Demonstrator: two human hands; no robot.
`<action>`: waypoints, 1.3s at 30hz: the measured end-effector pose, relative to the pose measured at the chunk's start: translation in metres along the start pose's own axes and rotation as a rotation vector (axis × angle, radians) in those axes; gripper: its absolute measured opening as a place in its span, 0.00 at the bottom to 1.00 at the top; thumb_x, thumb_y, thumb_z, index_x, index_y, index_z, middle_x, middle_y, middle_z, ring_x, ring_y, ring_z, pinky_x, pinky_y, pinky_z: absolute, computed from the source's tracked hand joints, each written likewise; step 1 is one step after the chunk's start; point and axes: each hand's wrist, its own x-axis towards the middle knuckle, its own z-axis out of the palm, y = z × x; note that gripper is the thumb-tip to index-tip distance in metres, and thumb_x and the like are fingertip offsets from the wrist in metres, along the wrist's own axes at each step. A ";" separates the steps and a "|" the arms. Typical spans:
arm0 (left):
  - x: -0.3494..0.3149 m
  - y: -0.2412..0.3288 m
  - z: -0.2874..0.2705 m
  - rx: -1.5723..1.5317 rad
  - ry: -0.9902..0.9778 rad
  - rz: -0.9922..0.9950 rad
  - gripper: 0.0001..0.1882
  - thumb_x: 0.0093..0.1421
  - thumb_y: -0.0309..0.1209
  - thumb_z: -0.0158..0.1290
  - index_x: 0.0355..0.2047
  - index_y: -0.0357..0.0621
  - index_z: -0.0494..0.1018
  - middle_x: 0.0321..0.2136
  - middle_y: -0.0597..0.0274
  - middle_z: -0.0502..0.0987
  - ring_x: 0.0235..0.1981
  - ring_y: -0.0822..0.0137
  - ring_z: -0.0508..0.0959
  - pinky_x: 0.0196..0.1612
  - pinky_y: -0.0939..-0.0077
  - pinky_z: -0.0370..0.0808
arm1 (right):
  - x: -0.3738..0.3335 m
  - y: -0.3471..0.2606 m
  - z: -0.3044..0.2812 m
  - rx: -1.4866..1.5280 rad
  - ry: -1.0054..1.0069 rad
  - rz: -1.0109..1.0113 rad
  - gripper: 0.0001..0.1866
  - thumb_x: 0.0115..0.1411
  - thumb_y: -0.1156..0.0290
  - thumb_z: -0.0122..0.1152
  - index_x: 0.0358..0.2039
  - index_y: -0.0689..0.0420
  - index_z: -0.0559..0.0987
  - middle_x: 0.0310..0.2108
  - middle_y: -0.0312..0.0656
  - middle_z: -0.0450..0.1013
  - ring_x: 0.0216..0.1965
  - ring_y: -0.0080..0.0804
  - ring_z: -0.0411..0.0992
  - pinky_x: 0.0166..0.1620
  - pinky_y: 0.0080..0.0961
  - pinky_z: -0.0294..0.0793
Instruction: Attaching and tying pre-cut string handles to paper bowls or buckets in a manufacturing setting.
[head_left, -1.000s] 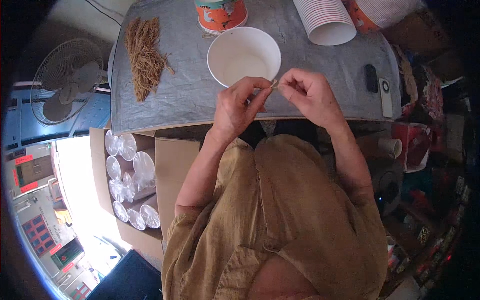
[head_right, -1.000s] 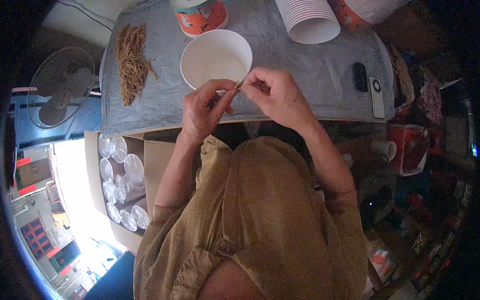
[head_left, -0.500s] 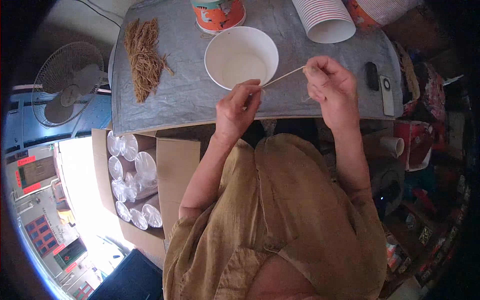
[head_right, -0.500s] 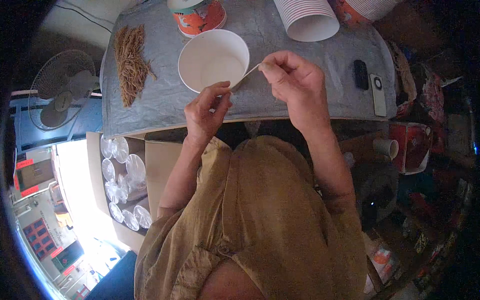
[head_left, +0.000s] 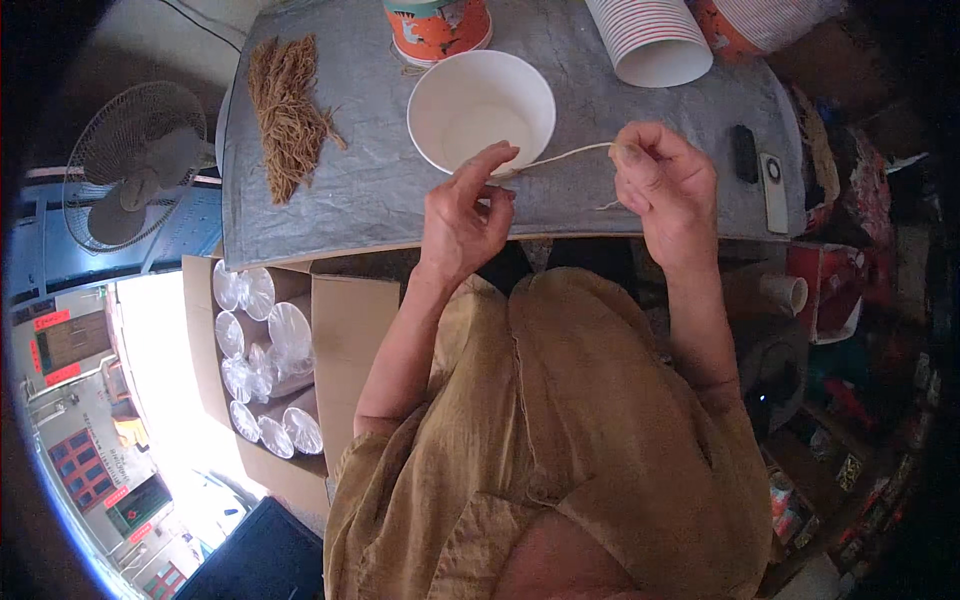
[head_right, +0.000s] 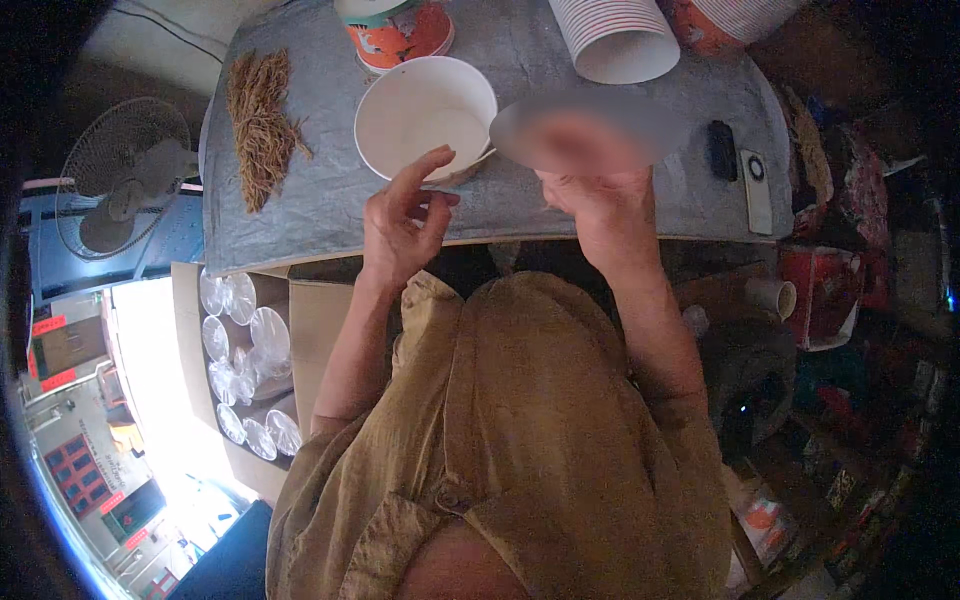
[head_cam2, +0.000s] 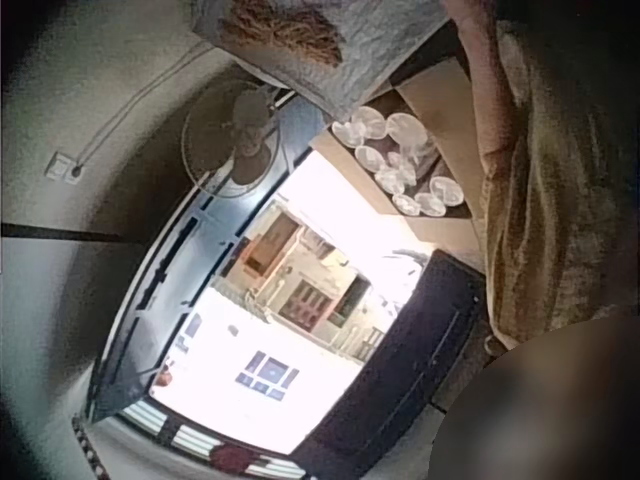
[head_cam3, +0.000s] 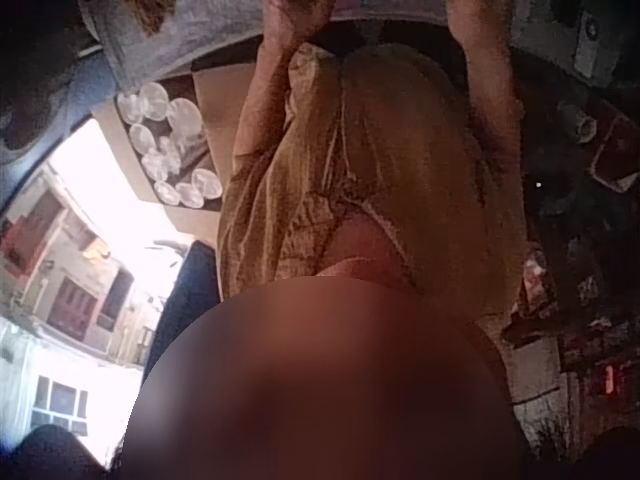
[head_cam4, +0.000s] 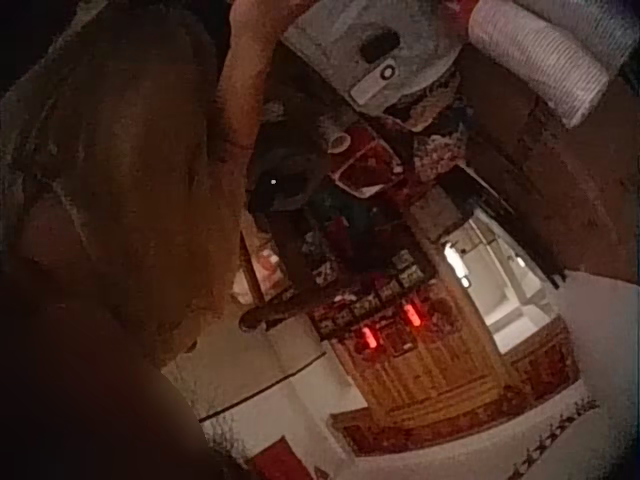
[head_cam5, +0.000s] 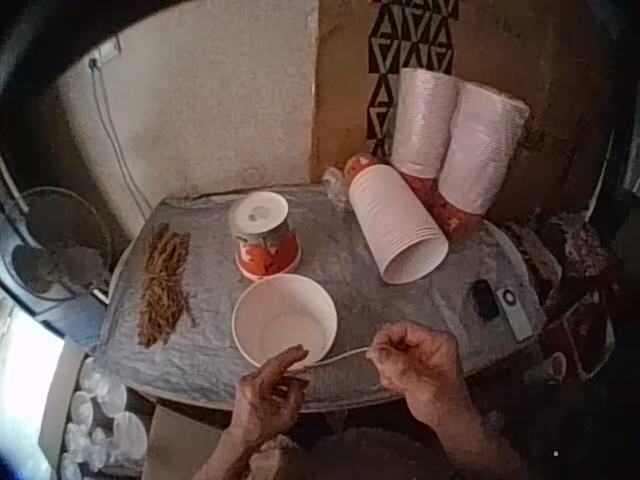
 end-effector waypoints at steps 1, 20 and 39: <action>0.001 0.005 -0.001 -0.053 -0.015 -0.020 0.22 0.55 0.20 0.61 0.52 0.42 0.76 0.44 0.55 0.83 0.32 0.66 0.85 0.31 0.76 0.82 | -0.001 0.000 -0.001 0.000 -0.002 0.000 0.08 0.64 0.69 0.64 0.37 0.61 0.79 0.23 0.25 0.66 0.20 0.10 0.56 0.22 0.13 0.53; 0.007 -0.008 0.007 -0.004 0.056 0.018 0.09 0.59 0.24 0.63 0.41 0.41 0.83 0.31 0.63 0.85 0.29 0.77 0.82 0.31 0.81 0.78 | 0.002 -0.004 -0.003 0.009 -0.037 -0.017 0.09 0.64 0.69 0.64 0.37 0.61 0.79 0.22 0.25 0.66 0.21 0.10 0.57 0.23 0.13 0.54; 0.015 0.000 -0.035 0.644 0.003 0.070 0.04 0.60 0.33 0.60 0.35 0.53 0.79 0.36 0.63 0.81 0.30 0.54 0.83 0.32 0.61 0.80 | -0.005 -0.004 0.002 0.271 -0.083 -0.069 0.14 0.68 0.75 0.51 0.53 0.64 0.74 0.34 0.37 0.72 0.30 0.19 0.66 0.32 0.18 0.65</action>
